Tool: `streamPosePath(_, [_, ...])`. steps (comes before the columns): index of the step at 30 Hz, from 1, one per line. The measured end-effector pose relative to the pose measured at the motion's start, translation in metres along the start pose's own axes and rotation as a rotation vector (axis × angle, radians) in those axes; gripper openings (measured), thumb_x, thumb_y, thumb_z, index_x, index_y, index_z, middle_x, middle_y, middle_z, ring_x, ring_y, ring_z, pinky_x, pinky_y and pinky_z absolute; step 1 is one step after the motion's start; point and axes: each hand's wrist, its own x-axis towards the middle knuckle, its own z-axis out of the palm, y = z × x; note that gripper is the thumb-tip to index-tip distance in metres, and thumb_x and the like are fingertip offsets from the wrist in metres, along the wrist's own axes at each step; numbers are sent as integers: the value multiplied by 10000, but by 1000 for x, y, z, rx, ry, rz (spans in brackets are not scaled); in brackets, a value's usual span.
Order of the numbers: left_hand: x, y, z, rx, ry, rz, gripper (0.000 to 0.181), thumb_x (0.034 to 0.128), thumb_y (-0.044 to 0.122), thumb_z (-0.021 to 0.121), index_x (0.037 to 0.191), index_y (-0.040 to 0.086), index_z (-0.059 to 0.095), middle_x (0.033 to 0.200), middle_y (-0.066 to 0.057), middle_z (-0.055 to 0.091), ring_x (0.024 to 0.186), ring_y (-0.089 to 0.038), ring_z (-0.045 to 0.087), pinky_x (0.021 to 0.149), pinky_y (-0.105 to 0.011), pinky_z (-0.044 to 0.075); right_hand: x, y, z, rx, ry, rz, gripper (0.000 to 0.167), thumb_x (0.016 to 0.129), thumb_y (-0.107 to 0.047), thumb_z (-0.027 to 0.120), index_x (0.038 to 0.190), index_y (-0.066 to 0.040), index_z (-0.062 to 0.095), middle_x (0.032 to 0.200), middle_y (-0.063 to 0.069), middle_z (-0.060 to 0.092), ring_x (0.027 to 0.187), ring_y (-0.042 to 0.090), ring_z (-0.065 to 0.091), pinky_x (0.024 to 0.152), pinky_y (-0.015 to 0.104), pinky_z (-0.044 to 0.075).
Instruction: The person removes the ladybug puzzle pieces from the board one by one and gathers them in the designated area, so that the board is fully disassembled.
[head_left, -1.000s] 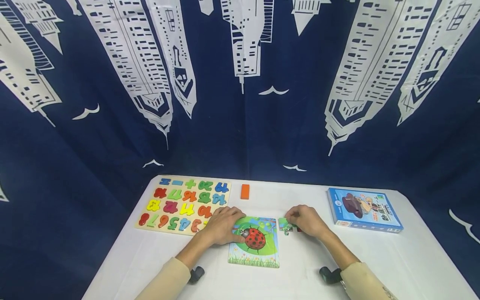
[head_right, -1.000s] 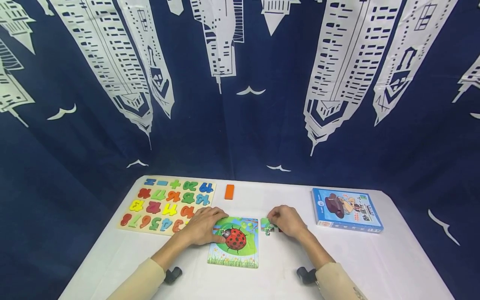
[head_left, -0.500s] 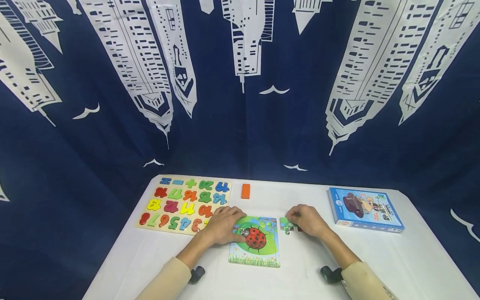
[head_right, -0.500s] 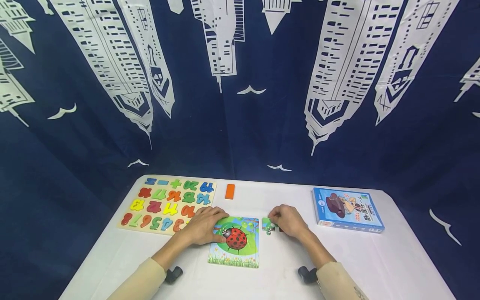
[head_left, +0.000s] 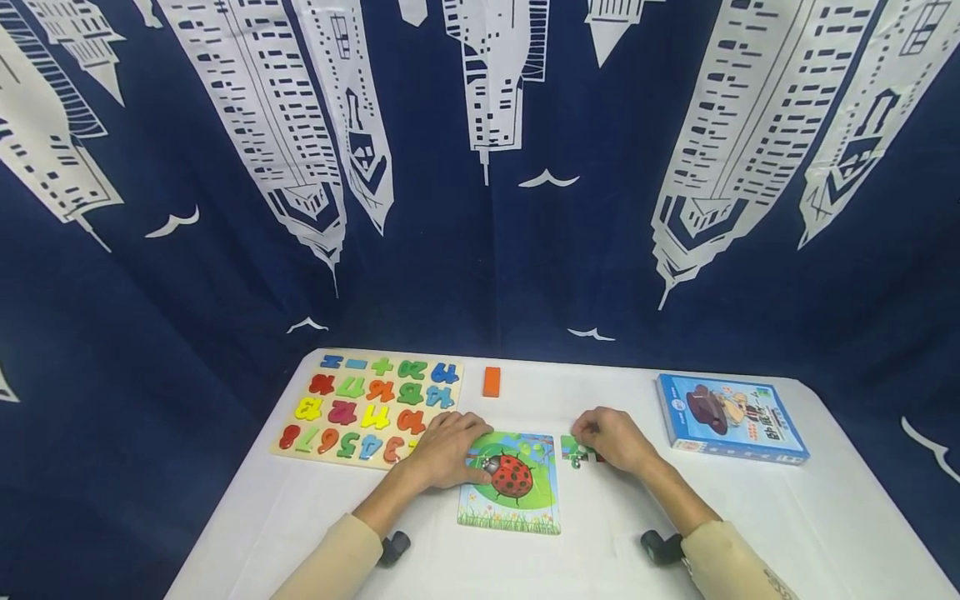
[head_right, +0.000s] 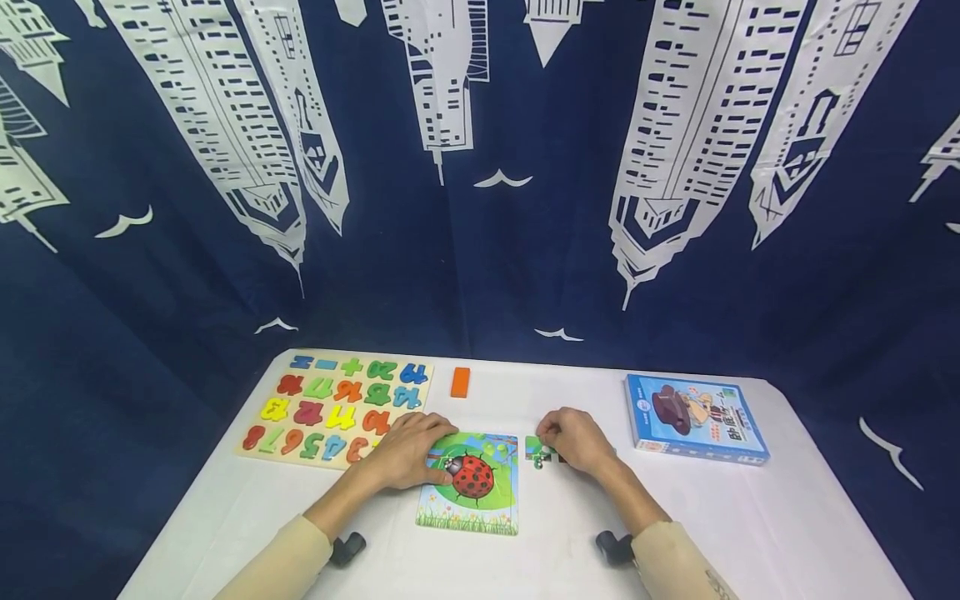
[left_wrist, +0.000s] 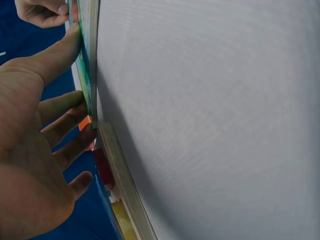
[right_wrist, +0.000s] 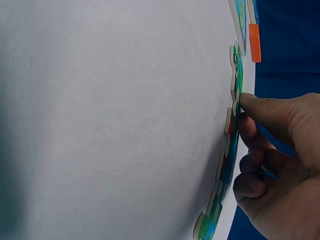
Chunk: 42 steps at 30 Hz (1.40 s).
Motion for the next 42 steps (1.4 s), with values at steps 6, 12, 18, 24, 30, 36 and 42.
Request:
streamPosePath(6, [0,0,0,6,3,-3,759,703,614,675,1320,208,502,1268,50,485,1130,-178,428,1042,-442,236,0,-1,-1,-6,1,-7,64,802,-120,700,835,-174,689,739,-74,601,699,118,519,664,306,433])
streamPosePath(12, [0,1,0,5,5,1,758,705,611,676,1320,204,502,1268,47,485,1130,-181,428,1038,-441,242,-1,0,0,-7,-1,-8,59,804,-124,698,833,-174,688,734,-78,602,694,117,521,662,306,434])
streamPosePath(18, [1,0,1,4,-2,1,760,704,618,672,1323,213,498,1274,53,481,1137,-176,421,1042,-438,239,-3,-1,-1,17,-7,18,54,816,-113,686,851,-154,686,725,-49,590,612,123,528,580,293,447])
streamPosePath(24, [1,0,1,-3,-4,19,758,719,614,663,1333,204,494,1282,52,475,1149,-177,415,1045,-444,233,-9,-8,-1,-18,52,-7,37,831,-152,680,858,-151,705,752,-56,558,637,111,518,595,295,451])
streamPosePath(30, [-3,2,0,-10,3,41,681,753,554,671,1336,249,496,1277,57,468,1176,-179,398,1023,-457,242,-19,-23,3,-23,116,-75,41,827,-235,690,845,-207,713,785,-114,559,745,91,518,715,334,443])
streamPosePath(36, [-5,11,1,-7,19,126,524,817,423,665,1308,310,518,1284,77,472,1208,-144,402,1035,-442,238,-34,-36,13,5,50,-126,97,801,-228,717,897,-234,711,785,-181,560,775,43,536,740,310,448])
streamPosePath(42, [-12,22,1,-47,19,178,423,884,330,605,1299,321,523,1282,85,473,1212,-134,416,1038,-400,291,-44,-39,22,-15,-41,-219,245,793,-300,720,1015,-199,698,843,-137,575,785,71,525,711,300,451])
